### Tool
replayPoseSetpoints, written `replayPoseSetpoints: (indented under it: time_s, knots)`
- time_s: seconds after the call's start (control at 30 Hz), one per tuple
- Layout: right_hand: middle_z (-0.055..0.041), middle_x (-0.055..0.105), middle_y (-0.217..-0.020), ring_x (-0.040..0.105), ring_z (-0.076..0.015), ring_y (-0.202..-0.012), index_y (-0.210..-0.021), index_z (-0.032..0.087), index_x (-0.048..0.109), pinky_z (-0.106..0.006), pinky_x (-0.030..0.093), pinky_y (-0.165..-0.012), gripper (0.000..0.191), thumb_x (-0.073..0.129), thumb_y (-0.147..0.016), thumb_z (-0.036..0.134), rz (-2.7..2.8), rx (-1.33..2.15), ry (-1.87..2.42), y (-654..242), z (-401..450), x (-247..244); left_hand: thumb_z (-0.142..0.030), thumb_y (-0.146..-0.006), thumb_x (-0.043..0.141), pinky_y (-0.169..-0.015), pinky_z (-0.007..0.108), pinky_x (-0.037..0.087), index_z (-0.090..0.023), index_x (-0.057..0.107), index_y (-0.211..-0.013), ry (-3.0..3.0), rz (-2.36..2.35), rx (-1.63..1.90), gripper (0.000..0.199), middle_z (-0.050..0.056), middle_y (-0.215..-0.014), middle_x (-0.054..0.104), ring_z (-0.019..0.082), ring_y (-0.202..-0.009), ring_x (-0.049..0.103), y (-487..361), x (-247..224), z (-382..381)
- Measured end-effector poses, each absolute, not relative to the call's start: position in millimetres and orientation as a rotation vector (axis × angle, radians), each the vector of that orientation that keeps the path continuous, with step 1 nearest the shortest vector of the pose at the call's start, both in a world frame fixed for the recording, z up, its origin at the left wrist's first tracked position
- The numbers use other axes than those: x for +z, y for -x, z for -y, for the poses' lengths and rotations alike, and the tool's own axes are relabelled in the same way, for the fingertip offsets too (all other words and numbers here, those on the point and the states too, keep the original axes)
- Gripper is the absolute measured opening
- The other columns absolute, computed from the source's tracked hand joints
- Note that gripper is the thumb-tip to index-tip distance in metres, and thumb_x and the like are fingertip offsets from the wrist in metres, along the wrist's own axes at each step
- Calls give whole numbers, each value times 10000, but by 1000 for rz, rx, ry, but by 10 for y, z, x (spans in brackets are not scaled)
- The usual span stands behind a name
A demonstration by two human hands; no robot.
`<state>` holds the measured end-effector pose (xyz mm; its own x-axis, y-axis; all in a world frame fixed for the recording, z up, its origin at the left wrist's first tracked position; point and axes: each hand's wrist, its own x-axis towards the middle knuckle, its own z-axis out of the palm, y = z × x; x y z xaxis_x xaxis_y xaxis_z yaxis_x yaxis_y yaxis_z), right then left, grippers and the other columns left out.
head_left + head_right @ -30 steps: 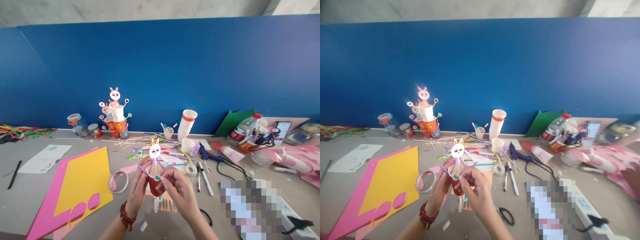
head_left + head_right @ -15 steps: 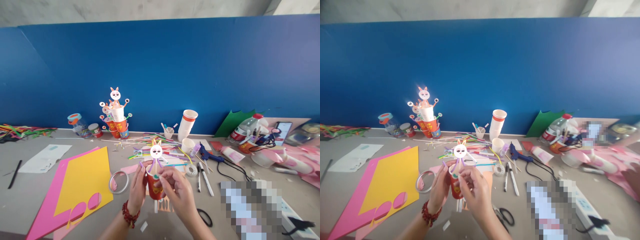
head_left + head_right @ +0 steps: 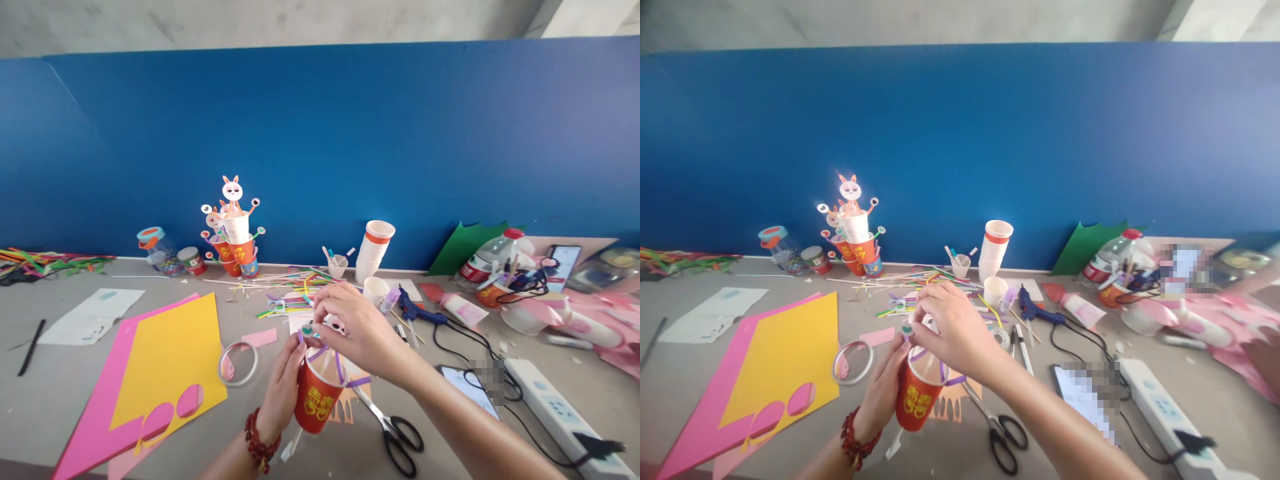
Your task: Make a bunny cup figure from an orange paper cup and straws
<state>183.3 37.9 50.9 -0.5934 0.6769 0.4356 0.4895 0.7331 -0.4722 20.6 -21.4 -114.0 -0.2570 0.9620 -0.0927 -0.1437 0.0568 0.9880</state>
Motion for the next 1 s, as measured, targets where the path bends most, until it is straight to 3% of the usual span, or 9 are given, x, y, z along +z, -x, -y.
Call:
replayPoseSetpoints:
  time_s: [0.33, 0.57, 1.0]
  knots:
    - [-23, 644, -868, 560, -209, -924, -724, 170, 584, -341, 386, -870, 139, 664, -787, 75, 2469, 298, 953, -1761, -453, 395, -437, -824, 653, -1135, 395, 360, -211, 689, -1153, -861, -1300, 1327, 400, 83, -1358, 621, 300, -1332, 495, -298, -918, 195]
    - [-5, 618, -743, 540, -179, -800, -708, 172, 591, -306, 380, -798, 128, 626, -802, 93, 2585, 315, 929, -1739, -580, 459, -453, -810, 670, -1097, 402, 393, -173, 706, -1092, -874, -1187, 1302, 399, 107, -1238, 691, 314, -1280, 535, -305, -866, 168]
    - [-8, 664, -732, 575, -177, -777, -717, 161, 657, -290, 383, -769, 73, 647, -773, 116, 2686, 450, 976, -1702, -687, 549, -433, -795, 689, -1028, 394, 451, -173, 725, -1014, -814, -1085, 1290, 342, 97, -1137, 726, 308, -1161, 614, -311, -828, 171]
